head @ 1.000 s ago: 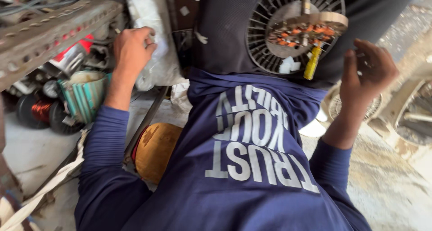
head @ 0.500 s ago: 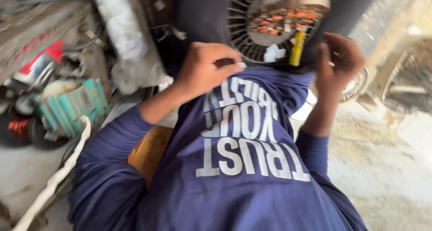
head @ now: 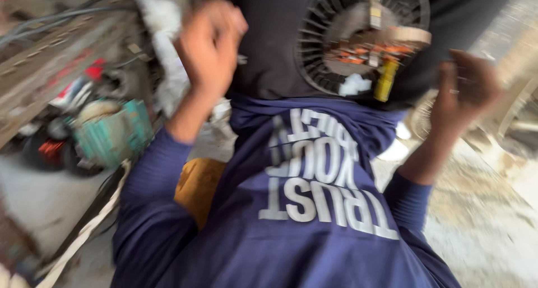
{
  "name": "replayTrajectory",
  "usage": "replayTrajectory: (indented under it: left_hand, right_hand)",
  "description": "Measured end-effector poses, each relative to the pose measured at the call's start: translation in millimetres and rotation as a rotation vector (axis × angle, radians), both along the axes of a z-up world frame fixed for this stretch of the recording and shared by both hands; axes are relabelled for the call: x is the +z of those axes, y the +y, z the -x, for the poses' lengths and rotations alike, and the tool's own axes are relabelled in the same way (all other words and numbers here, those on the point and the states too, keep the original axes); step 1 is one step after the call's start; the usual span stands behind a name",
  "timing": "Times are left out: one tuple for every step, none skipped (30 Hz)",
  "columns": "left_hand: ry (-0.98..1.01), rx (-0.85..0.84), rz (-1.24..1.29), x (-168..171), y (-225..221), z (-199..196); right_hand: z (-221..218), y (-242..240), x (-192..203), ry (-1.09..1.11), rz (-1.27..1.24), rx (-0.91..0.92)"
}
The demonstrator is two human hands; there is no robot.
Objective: The person sits on the floor and repairs a small electric motor rotor. They use a screwdriver to adjust components, retrieve a thin wire from a plastic bag, cut it with scissors, and insert the wire into slots on the rotor.
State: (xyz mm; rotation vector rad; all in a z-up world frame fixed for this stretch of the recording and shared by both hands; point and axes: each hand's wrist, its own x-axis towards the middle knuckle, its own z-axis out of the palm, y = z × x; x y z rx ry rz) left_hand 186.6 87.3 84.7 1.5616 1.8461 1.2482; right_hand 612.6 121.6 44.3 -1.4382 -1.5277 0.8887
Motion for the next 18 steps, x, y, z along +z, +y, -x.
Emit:
replayTrajectory:
  left_hand:
    - [-0.029, 0.101, 0.126, -10.9, 12.6, 26.1]
    - [0.147, 0.023, 0.172, -24.3, 21.6, 51.4]
    - [0.315, -0.066, 0.211, -44.6, 33.3, 72.0]
    - [0.512, -0.106, 0.279, -70.7, 44.0, 85.3]
    - [0.704, -0.148, 0.355, -98.5, 46.8, 93.4]
    - [0.896, -0.191, 0.431, -123.9, 44.9, 103.0]
    - [0.869, -0.247, 0.325, -146.8, 41.9, 110.9]
    - [0.841, -0.303, 0.220, -166.6, 37.7, 115.9]
    - [0.801, -0.365, 0.105, -184.3, 38.4, 116.3]
    - [0.855, -0.456, 0.277, -191.9, 43.5, 117.0]
    - [0.903, -0.558, 0.430, -200.6, 50.7, 120.9]
    - [0.824, -0.451, 0.774, -201.7, 43.4, 131.1]
    - [0.575, -0.295, 0.987, -202.9, 55.9, 131.4]
    - [0.662, -0.525, 0.774, -197.9, 60.0, 134.4]
    - [0.517, -0.533, 0.521, -185.5, 51.6, 140.8]
    - [0.507, -0.547, 0.516, -180.0, 57.8, 139.8]
    - [0.504, -0.553, 0.512, -171.9, 61.0, 139.7]
    - [0.444, -0.574, 0.546, -164.0, 67.0, 136.7]
  right_hand:
    - [-4.5, 3.1, -2.1, 0.042, -0.048, -0.019]
    - [-7.9, 7.3, -5.4, 0.015, -0.025, 0.000]
    - [-12.3, 14.1, -8.0, -0.021, -0.011, 0.007]
    - [-13.5, 22.4, -12.6, -0.057, 0.003, 0.013]
    - [-14.2, 28.2, -15.4, -0.042, -0.014, -0.003]
    - [-14.1, 36.6, -17.4, -0.027, -0.030, -0.020]
    - [-12.3, 42.1, -17.2, -0.014, -0.047, -0.047]
    - [-9.6, 46.7, -15.4, -0.020, -0.030, -0.022]
    - [-8.8, 50.8, -9.6, -0.035, -0.017, -0.005]
    - [-7.0, 52.5, -1.9, -0.071, -0.034, 0.006]
    - [-1.7, 65.1, 0.8, -0.092, -0.057, 0.039]
    - [4.0, 77.2, 3.2, -0.139, -0.111, 0.066]
    - [4.5, 88.0, 8.3, -0.141, -0.090, 0.075]
    - [5.7, 99.3, 9.6, -0.142, -0.071, 0.085]
    - [5.7, 107.5, 8.0, -0.093, -0.011, 0.077]
    - [3.1, 118.7, 4.1, -0.042, 0.047, 0.071]
    - [1.3, 132.3, -3.1, -0.035, 0.004, 0.074]
    - [-2.9, 146.8, -10.1, -0.029, -0.038, 0.079]
